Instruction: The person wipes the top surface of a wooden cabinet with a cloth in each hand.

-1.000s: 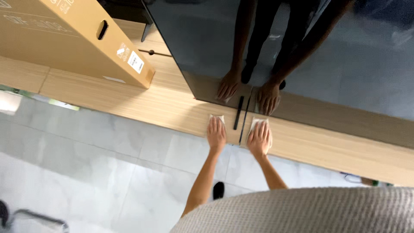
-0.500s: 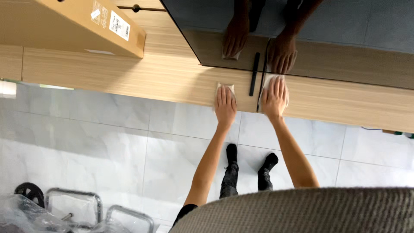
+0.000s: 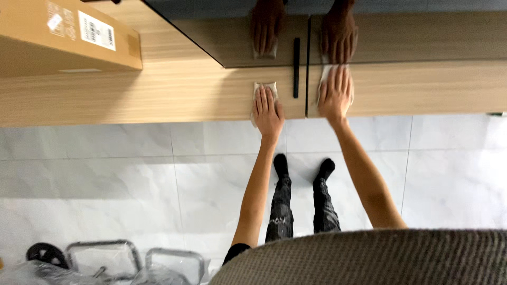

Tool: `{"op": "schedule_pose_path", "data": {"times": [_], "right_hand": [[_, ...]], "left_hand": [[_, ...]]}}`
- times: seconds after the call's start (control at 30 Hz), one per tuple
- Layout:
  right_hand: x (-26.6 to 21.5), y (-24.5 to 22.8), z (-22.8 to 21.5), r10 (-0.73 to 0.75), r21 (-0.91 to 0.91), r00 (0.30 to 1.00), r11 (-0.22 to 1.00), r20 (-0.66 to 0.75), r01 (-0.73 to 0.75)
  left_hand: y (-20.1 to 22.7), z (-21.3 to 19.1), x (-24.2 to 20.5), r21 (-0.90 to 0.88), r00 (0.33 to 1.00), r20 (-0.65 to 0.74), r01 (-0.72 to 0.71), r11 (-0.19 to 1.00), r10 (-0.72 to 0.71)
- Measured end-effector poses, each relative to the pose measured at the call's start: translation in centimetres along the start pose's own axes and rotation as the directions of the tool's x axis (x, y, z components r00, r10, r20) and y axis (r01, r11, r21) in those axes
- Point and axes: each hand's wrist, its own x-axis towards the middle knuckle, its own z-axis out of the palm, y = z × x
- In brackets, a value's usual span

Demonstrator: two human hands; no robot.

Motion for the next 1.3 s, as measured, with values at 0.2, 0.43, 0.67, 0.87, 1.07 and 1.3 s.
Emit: {"op": "schedule_pose_path", "data": {"times": [0.2, 0.43, 0.67, 0.87, 1.07, 1.3], "right_hand": [[-3.1, 2.9, -0.5, 0.050, -0.072, 0.998, 0.996, -0.047, -0.053], [-4.7, 4.5, -3.4, 0.101, -0.005, 0.993, 0.995, -0.068, -0.101], [-6.0, 5.8, -3.2, 0.199, -0.013, 0.980, 0.980, 0.001, -0.199], [-6.8, 5.4, -3.2, 0.242, 0.036, 0.970, 0.969, 0.036, -0.243], [-8.5, 4.3, -2.6, 0.298, 0.057, 0.948, 0.951, 0.114, -0.305], [-8.9, 5.1, -2.1, 0.259, 0.089, 0.944, 0.955, 0.207, -0.282]], "left_hand": [[0.6, 2.2, -5.1, -0.010, 0.999, 0.038, -0.009, 1.000, 0.010], [4.7, 4.3, -8.8, -0.141, 0.969, 0.079, -0.221, 0.965, 0.234], [11.6, 5.0, -5.0, -0.010, 0.966, 0.186, -0.179, 0.984, 0.177], [14.8, 9.1, 4.8, 0.094, 0.962, 0.130, -0.255, 0.962, 0.242], [14.1, 10.9, 8.3, 0.165, 0.927, 0.354, -0.196, 0.967, 0.128], [14.0, 10.1, 1.6, 0.208, 0.929, 0.274, -0.309, 0.928, 0.248]]}}
